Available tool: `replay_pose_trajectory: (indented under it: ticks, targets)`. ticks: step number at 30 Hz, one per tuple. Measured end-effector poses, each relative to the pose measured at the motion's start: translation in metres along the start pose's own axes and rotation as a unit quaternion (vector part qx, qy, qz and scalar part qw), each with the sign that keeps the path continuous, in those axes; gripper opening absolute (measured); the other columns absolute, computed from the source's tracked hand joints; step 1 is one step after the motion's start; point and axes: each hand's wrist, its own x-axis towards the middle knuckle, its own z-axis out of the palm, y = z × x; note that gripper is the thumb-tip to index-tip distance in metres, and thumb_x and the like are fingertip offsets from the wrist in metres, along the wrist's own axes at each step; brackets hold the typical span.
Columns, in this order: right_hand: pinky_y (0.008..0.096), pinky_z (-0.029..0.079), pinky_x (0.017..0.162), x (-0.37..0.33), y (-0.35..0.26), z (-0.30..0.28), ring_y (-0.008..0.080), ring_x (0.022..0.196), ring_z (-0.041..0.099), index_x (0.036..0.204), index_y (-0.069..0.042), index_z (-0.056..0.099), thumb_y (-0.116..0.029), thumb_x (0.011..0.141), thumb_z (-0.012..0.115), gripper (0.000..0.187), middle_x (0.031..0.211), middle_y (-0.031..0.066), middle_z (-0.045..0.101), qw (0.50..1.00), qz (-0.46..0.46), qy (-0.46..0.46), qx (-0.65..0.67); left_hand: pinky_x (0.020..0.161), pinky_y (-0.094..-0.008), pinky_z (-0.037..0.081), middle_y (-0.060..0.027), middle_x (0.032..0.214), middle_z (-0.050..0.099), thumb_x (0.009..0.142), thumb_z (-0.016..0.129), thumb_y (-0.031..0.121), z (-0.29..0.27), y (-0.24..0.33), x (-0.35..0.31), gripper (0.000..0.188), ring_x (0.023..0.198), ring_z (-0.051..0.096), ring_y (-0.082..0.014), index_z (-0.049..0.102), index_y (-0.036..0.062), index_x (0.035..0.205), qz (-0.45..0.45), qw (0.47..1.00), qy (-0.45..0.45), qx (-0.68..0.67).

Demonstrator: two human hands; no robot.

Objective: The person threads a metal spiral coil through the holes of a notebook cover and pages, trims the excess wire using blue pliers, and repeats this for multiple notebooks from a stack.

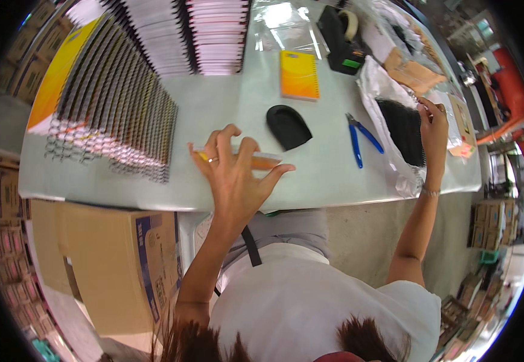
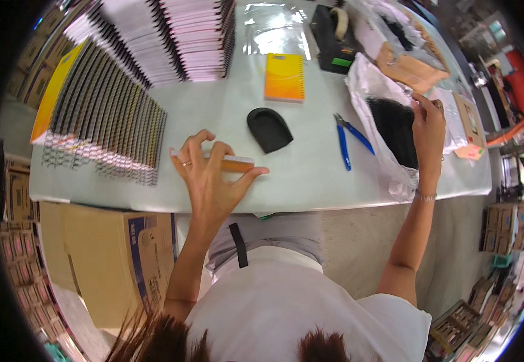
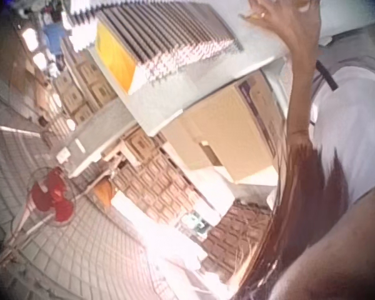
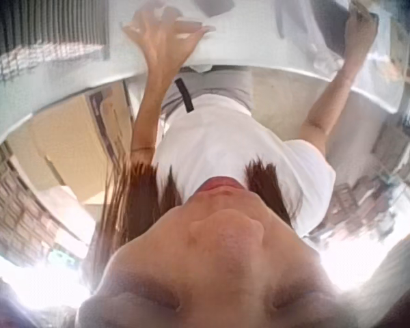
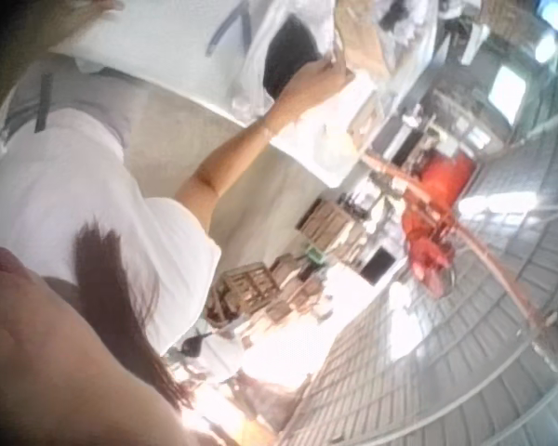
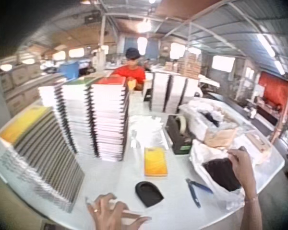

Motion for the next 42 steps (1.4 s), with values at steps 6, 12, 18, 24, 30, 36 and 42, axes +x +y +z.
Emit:
replay_pose_trajectory:
  ticks: [6, 12, 18, 24, 30, 36, 42]
  targets:
    - [0.0278, 0.047, 0.079, -0.058, -0.161, 0.002, 0.0143, 0.081, 0.058, 0.117, -0.004, 0.074, -0.01, 0.095, 0.068, 0.024, 0.091, 0.0067, 0.067, 0.887, -0.093, -0.276, 0.358, 0.102, -0.0613, 0.027, -0.0092, 0.115, 0.052, 0.066, 0.092, 0.044, 0.008, -0.006, 0.0, 0.049, 0.115, 0.046, -0.033, 0.062, 0.0098, 0.085, -0.001, 1.0, 0.029, -0.009]
    - [0.0282, 0.046, 0.074, -0.086, -0.178, 0.04, 0.0137, 0.076, 0.055, 0.112, -0.005, 0.075, -0.012, 0.089, 0.075, 0.024, 0.088, 0.0056, 0.066, 0.866, -0.082, -0.293, 0.398, 0.096, -0.0565, 0.03, -0.0061, 0.103, 0.055, 0.067, 0.091, 0.043, 0.011, -0.003, 0.003, 0.047, 0.107, 0.049, -0.0319, 0.062, 0.0107, 0.085, 0.002, 0.999, 0.038, -0.015]
    - [0.029, 0.046, 0.073, -0.096, -0.187, 0.05, 0.0166, 0.076, 0.056, 0.109, -0.003, 0.075, -0.011, 0.09, 0.075, 0.021, 0.089, 0.0073, 0.067, 0.859, -0.086, -0.289, 0.413, 0.097, -0.0621, 0.029, -0.0016, 0.094, 0.055, 0.067, 0.089, 0.039, 0.011, -0.009, 0.003, 0.043, 0.102, 0.052, -0.0293, 0.063, 0.0127, 0.088, 0.006, 1.0, 0.015, -0.016]
    - [0.0323, 0.048, 0.073, -0.098, -0.186, 0.052, 0.0222, 0.076, 0.062, 0.109, 0.0, 0.073, -0.01, 0.093, 0.07, 0.019, 0.09, 0.0108, 0.069, 0.855, -0.122, -0.295, 0.408, 0.09, -0.0566, 0.03, 0.0037, 0.088, 0.055, 0.065, 0.087, 0.034, 0.008, -0.008, 0.006, 0.036, 0.097, 0.054, -0.0234, 0.062, 0.016, 0.082, 0.0, 1.0, 0.013, -0.017]
    - [0.0328, 0.05, 0.076, -0.099, -0.189, 0.052, 0.0235, 0.078, 0.063, 0.109, 0.001, 0.07, -0.011, 0.097, 0.066, 0.018, 0.09, 0.0125, 0.069, 0.858, -0.142, -0.276, 0.409, 0.09, -0.0563, 0.029, 0.0069, 0.086, 0.057, 0.066, 0.086, 0.033, 0.01, -0.007, 0.006, 0.03, 0.095, 0.054, -0.0218, 0.065, 0.0181, 0.079, 0.002, 0.999, 0.007, -0.035]
    - [0.0337, 0.049, 0.08, -0.102, -0.189, 0.052, 0.0227, 0.082, 0.063, 0.112, -0.001, 0.066, -0.014, 0.097, 0.066, 0.02, 0.091, 0.01, 0.069, 0.832, -0.084, -0.317, 0.448, 0.094, -0.0569, 0.027, 0.0073, 0.087, 0.057, 0.071, 0.086, 0.038, 0.008, -0.006, 0.004, 0.029, 0.097, 0.053, -0.0205, 0.068, 0.019, 0.083, -0.015, 0.999, -0.008, -0.039]
    - [0.0351, 0.038, 0.089, -0.102, -0.191, 0.058, 0.0227, 0.086, 0.059, 0.104, -0.006, 0.063, -0.021, 0.099, 0.065, 0.016, 0.092, 0.0062, 0.064, 0.898, -0.178, -0.277, 0.291, 0.097, -0.0594, 0.027, 0.0067, 0.093, 0.058, 0.083, 0.077, 0.034, -0.004, -0.004, 0.005, 0.023, 0.1, 0.053, -0.0204, 0.067, 0.0186, 0.097, -0.019, 0.998, -0.052, -0.04]
